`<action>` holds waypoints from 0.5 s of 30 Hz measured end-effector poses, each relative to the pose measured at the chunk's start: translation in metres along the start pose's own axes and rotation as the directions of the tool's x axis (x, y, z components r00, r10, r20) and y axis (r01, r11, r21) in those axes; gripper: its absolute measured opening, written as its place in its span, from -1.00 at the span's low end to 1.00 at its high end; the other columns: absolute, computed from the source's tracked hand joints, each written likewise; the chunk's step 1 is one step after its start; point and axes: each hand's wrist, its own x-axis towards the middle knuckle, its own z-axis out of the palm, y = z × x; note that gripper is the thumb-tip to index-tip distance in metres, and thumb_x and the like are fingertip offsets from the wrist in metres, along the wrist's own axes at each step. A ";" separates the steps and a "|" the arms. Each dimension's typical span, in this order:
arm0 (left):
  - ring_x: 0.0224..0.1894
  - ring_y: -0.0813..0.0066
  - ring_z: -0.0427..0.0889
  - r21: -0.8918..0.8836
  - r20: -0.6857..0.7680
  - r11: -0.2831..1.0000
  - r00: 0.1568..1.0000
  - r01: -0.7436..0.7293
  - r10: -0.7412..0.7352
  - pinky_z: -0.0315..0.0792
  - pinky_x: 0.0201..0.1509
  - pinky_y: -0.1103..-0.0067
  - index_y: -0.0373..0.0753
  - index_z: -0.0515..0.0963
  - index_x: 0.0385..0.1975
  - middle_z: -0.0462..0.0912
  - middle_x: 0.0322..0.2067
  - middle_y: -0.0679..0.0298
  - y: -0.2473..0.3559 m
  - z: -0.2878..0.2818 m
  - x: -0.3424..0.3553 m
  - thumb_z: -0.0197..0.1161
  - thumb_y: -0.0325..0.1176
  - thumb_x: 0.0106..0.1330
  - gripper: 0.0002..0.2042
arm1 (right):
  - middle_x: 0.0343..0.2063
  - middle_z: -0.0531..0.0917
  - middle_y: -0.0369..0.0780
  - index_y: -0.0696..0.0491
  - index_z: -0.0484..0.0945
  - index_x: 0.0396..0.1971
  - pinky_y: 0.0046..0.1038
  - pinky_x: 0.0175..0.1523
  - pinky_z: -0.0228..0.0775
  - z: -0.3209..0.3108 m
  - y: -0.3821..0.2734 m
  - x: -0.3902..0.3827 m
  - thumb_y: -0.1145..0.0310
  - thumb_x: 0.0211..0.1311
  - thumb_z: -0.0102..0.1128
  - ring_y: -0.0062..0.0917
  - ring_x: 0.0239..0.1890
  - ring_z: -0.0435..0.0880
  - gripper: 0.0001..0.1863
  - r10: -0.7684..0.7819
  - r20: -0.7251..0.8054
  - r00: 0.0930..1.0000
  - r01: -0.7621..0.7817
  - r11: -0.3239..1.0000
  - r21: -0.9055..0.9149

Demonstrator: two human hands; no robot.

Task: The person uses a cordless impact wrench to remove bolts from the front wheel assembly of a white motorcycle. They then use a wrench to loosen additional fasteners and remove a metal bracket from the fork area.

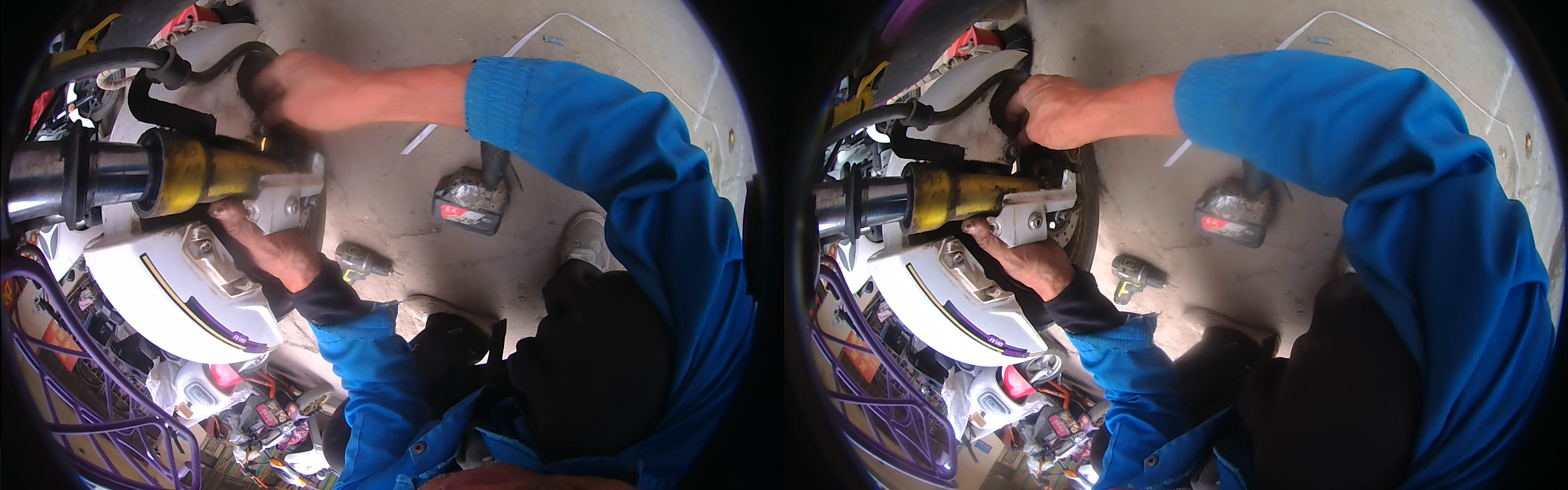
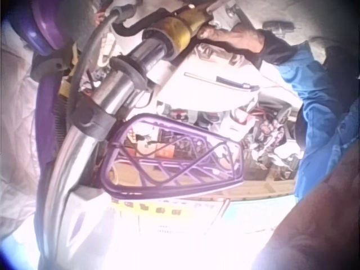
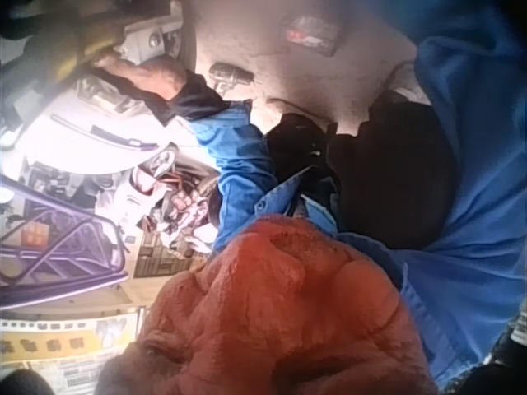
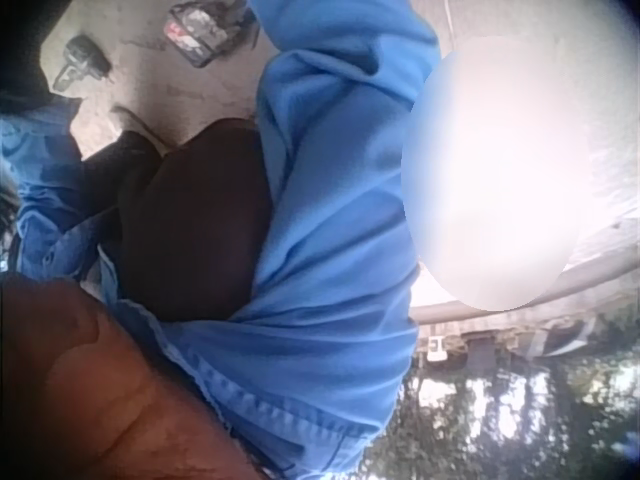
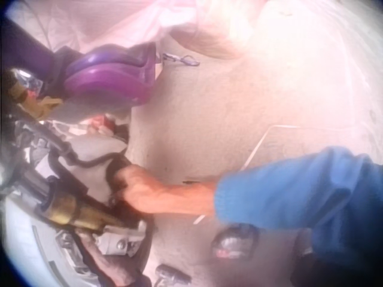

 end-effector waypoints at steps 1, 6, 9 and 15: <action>0.29 0.20 0.42 0.007 0.001 1.000 1.000 0.003 -0.003 0.31 0.36 0.28 -0.25 0.30 0.41 0.40 0.31 0.13 0.000 -0.001 0.000 0.15 0.23 0.45 -0.25 | -0.18 0.72 0.07 0.20 0.66 -0.06 -0.18 0.07 0.53 -0.002 -0.004 -0.002 0.38 0.24 0.26 -0.11 -0.05 0.72 -0.69 -0.013 -0.018 1.000 0.013 0.999 -0.039; 0.28 0.22 0.42 0.056 0.015 0.998 0.999 -0.032 0.031 0.30 0.36 0.29 -0.25 0.33 0.39 0.40 0.30 0.14 -0.003 -0.004 0.003 0.13 0.23 0.47 -0.28 | -0.16 0.74 -0.01 0.11 0.66 -0.07 -0.10 0.04 0.54 -0.013 -0.032 -0.008 0.45 0.22 0.26 -0.06 -0.01 0.70 -0.73 0.104 0.075 0.992 -0.070 0.930 -0.361; 0.27 0.23 0.42 0.030 -0.023 0.999 1.000 0.019 -0.018 0.29 0.37 0.30 -0.26 0.35 0.36 0.41 0.29 0.14 0.000 0.000 0.000 0.11 0.23 0.48 -0.30 | -0.24 0.74 -0.02 0.12 0.64 -0.14 -0.06 -0.03 0.54 -0.011 -0.026 -0.010 0.46 0.23 0.23 -0.04 -0.08 0.71 -0.80 0.008 0.112 0.994 0.045 0.888 -0.457; 0.26 0.23 0.43 0.009 0.026 0.998 0.998 -0.060 0.060 0.29 0.36 0.30 -0.26 0.35 0.35 0.42 0.27 0.13 -0.005 -0.004 0.005 0.11 0.23 0.47 -0.29 | -0.23 0.76 -0.03 0.06 0.67 -0.06 -0.09 -0.01 0.55 -0.017 -0.012 -0.016 0.48 0.28 0.19 -0.06 -0.11 0.73 -0.75 -0.086 0.096 0.992 0.112 0.943 -0.312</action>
